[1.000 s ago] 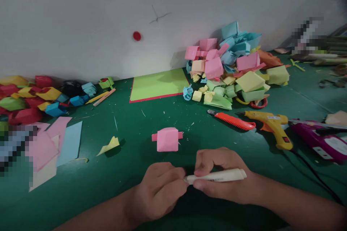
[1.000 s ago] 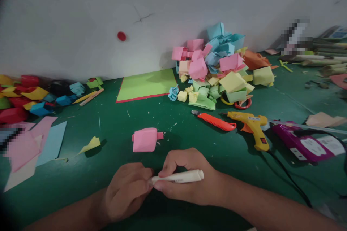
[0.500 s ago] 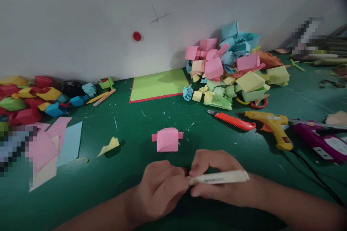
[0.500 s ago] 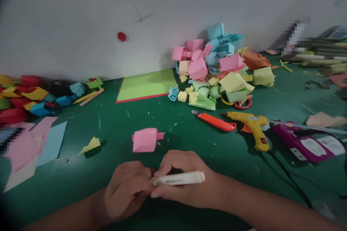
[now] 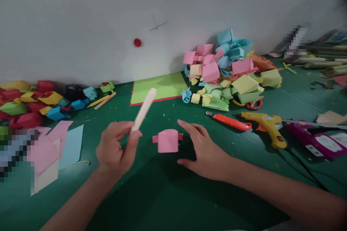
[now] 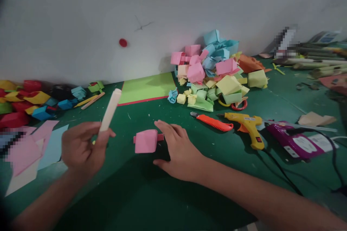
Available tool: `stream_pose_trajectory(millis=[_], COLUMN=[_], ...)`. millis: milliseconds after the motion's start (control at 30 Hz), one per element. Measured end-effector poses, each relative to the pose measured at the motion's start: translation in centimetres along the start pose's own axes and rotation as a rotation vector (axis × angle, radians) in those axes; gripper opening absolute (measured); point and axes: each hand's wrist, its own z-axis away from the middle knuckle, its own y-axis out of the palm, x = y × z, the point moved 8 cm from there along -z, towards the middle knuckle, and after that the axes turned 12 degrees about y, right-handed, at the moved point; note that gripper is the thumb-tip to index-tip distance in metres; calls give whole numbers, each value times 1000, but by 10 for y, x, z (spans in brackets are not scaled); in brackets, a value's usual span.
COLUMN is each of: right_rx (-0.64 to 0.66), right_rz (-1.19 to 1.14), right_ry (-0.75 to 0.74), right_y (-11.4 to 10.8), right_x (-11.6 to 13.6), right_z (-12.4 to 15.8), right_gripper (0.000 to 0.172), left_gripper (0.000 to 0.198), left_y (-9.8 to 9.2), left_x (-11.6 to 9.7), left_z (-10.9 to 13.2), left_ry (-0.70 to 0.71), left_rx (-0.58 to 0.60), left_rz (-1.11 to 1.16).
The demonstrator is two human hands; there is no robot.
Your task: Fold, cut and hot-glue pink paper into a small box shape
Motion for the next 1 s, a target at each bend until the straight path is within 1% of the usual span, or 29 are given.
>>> stream_pose_trajectory(millis=[33,67,100,133,200,267,333,400,500,700,767,867,1000], right_rx=[18,38,57,76,94,75,30,-23,-90,-254,-291,-315,-316], right_rz=[5,7,6,1,-18,-45,-79,-112,-152,-306,-362,-363,-205], right_ry=[21,32,32,22,-19,-59,-62,-28,28,72,70,68,86], right_y=[1,3,3,3,1,-4,-12,-22,-41,-90,-101,-104,-92], right_x=[1,2,4,6,11,14,13,8,-4,-36,-43,-47,-48], right_z=[-4,-9,-13,-17,-24,-28,-31,-32,-35,-43,-44,-43,-42], right_gripper=[100,98,94,88,73,59,52,49,44,45,47,45,42], left_gripper=[19,20,23,23,20,21,23,29,31,32,31,32,33], left_y=[-1,-8,-15,-18,-34,-44,-47,-44,-38,-37,-38,-37,-38], left_x=[19,36,53,70,93,103,109,112,113,117,118,119,118], left_z=[6,13,21,30,45,53,57,57,55,59,60,62,62], left_ry=[-65,-112,-170,-256,-353,-393,-438,-468,-469,-470,-470,-468,-490], left_rx=[86,114,152,244,274,299,316,342,367,375,365,365,353], left_rz=[-142,-255,-328,-383,-487,-519,-516,-501,-508,-507,-509,-514,-516])
